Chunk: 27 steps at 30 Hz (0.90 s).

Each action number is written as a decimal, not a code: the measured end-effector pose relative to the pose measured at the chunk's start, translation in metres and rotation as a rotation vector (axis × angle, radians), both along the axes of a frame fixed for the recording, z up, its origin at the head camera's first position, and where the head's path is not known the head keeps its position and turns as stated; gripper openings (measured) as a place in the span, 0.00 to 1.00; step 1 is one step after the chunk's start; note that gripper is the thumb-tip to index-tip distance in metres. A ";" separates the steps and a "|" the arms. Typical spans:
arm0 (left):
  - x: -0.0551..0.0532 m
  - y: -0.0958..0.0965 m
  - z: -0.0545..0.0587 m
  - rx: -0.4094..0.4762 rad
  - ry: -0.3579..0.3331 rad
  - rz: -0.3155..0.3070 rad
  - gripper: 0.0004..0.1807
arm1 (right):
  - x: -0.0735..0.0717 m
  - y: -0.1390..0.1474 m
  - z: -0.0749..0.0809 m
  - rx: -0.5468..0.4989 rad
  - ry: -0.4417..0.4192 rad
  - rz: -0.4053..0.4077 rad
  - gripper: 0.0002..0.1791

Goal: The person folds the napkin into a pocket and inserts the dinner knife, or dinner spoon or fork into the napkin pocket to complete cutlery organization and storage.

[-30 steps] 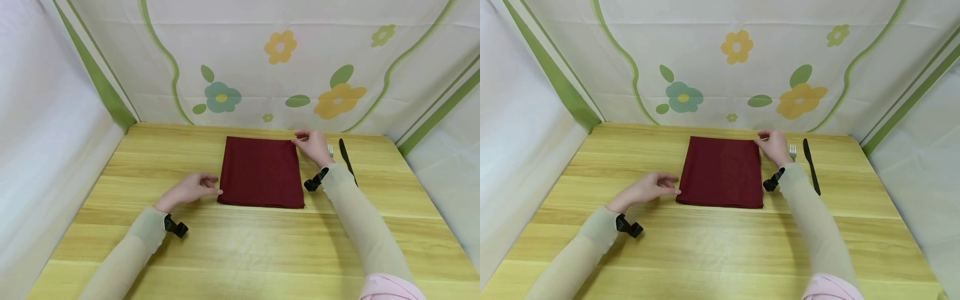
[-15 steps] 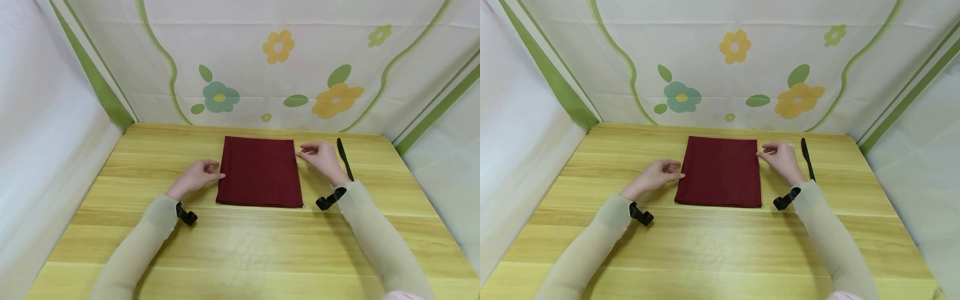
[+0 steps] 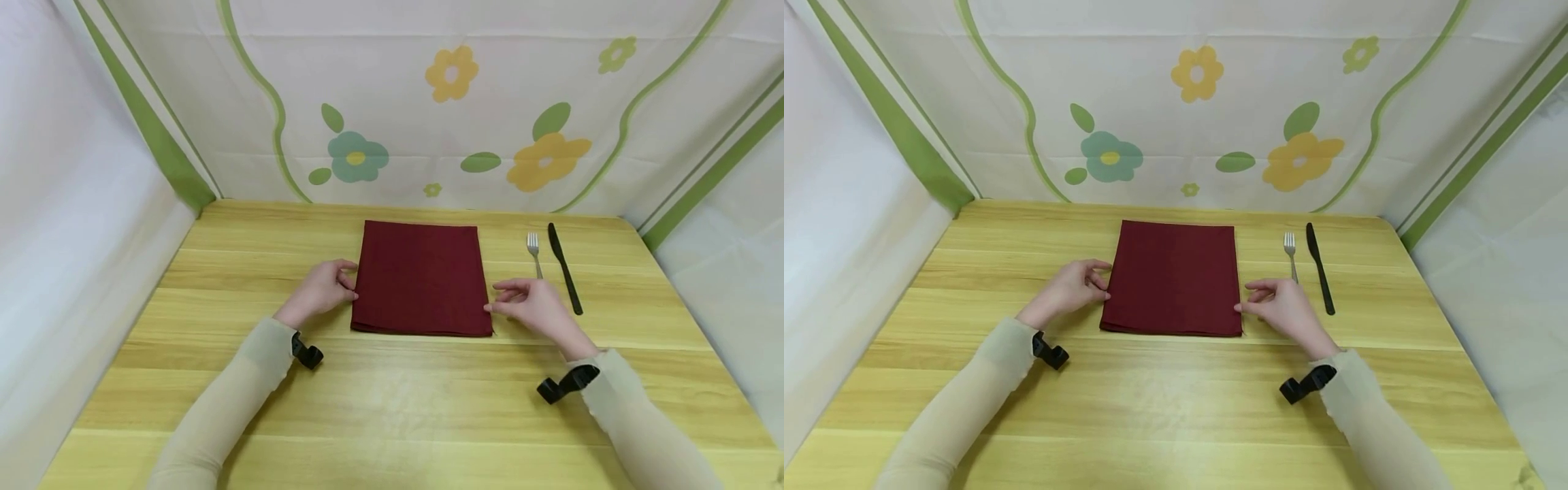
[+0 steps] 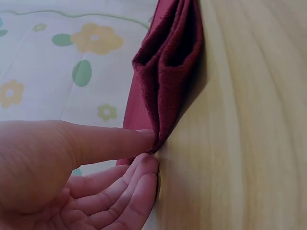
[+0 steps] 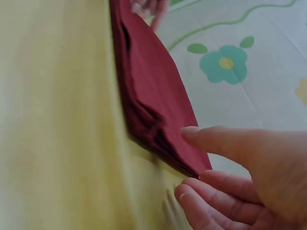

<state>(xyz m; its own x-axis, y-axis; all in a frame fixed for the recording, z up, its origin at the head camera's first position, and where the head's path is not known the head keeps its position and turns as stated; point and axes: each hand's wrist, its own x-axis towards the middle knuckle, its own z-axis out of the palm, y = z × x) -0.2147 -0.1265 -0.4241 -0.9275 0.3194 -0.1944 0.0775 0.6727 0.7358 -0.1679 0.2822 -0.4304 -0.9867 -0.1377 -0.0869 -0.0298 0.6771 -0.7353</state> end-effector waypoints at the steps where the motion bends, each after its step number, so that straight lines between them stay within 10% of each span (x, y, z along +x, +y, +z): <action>1: 0.002 0.000 0.000 -0.009 0.019 -0.003 0.34 | 0.004 0.000 -0.001 -0.001 -0.008 0.008 0.30; 15: 0.042 0.038 0.008 -0.086 0.328 -0.140 0.35 | 0.039 0.001 -0.001 -0.131 -0.093 -0.010 0.28; 27: 0.054 0.078 0.000 -0.006 0.237 -0.326 0.30 | 0.050 0.001 -0.002 -0.259 -0.243 -0.029 0.29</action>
